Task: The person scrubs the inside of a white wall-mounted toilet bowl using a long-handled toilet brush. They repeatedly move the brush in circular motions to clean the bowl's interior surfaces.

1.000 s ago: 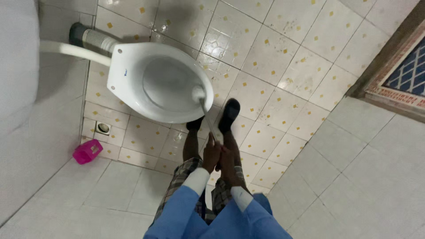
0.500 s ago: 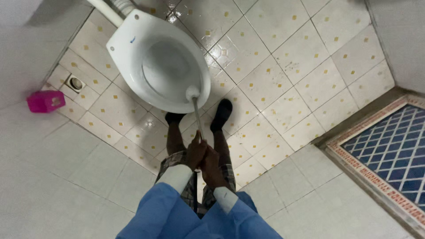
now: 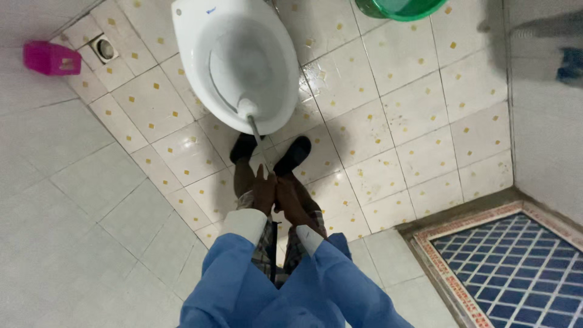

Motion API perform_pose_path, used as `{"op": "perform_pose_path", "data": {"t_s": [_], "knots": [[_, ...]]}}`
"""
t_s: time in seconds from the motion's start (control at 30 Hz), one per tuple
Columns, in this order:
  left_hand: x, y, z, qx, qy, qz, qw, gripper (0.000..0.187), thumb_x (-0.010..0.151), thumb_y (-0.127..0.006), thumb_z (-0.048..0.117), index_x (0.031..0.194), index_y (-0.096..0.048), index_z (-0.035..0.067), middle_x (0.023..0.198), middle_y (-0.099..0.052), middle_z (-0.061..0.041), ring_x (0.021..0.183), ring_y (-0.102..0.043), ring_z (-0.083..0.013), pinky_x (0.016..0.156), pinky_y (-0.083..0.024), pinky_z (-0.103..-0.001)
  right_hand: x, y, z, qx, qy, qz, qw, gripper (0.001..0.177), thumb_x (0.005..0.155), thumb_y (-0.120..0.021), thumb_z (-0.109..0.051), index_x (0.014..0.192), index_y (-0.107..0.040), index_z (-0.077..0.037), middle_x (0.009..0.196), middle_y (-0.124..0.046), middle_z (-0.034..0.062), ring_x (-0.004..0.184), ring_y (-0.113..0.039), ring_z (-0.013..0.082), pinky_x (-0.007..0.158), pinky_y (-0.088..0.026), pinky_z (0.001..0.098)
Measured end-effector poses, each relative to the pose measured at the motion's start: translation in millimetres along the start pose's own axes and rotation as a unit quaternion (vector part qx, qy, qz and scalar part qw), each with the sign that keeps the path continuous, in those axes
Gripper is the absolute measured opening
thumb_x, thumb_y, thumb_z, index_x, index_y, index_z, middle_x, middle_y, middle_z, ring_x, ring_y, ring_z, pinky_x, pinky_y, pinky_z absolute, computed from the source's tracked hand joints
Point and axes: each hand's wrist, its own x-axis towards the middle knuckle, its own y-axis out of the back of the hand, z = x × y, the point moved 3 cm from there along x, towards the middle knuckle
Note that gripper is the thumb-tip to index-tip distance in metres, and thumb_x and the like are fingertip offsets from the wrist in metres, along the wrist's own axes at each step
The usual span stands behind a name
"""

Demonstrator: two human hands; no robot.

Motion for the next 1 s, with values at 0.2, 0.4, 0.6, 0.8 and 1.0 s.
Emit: {"op": "perform_pose_path", "data": {"t_s": [0.2,0.4,0.6,0.8,1.0], "knots": [[-18,17,68,-0.500,0.169,-0.053,0.847,0.047,0.101,-0.052,0.032,0.146,-0.042,0.020,0.116,-0.070,-0.016,0.079,-0.068,-0.0282,0.062,-0.059,-0.042,90,73,-41,-0.439,0.301,0.002,0.847,0.020,0.102,-0.057,-0.017,0.112,-0.069,-0.005,0.108,-0.072,0.0144,0.092,-0.070,0.0317,0.076,-0.058,0.0423],[-45,58,126,-0.531,0.118,-0.051,0.837,0.045,0.100,-0.059,0.039,0.129,-0.051,0.006,0.110,-0.067,-0.012,0.091,-0.070,-0.0263,0.071,-0.063,-0.044,40,98,-46,-0.061,0.046,-0.093,0.993,0.035,0.094,-0.050,-0.007,0.126,-0.062,-0.014,0.103,-0.075,0.0094,0.086,-0.075,0.0191,0.068,-0.062,0.0393],[70,28,91,-0.696,0.057,0.093,0.710,0.042,0.101,-0.056,0.025,0.142,-0.054,0.012,0.121,-0.063,-0.007,0.106,-0.065,-0.0175,0.088,-0.058,-0.033,143,40,-73,-0.310,0.198,-0.047,0.929,0.032,0.104,-0.054,-0.018,0.127,-0.067,-0.001,0.092,-0.074,0.0192,0.078,-0.072,0.0283,0.066,-0.056,0.0411],[180,58,75,-0.483,0.052,0.105,0.868,0.059,0.100,-0.053,0.021,0.158,-0.045,0.017,0.131,-0.062,-0.012,0.109,-0.064,-0.0233,0.089,-0.052,-0.037,185,10,-133,-0.081,0.250,0.039,0.964,0.030,0.107,-0.051,-0.011,0.129,-0.067,0.003,0.090,-0.073,0.0129,0.078,-0.063,0.0150,0.066,-0.052,0.0345],[149,68,108,-0.430,0.108,0.116,0.889,0.053,0.104,-0.052,0.034,0.154,-0.049,0.017,0.122,-0.072,-0.012,0.101,-0.068,-0.0225,0.087,-0.053,-0.034,191,30,-120,0.004,0.191,-0.008,0.981,0.031,0.108,-0.049,-0.014,0.129,-0.064,0.004,0.093,-0.071,0.0086,0.077,-0.063,0.0117,0.065,-0.053,0.0298]]}}
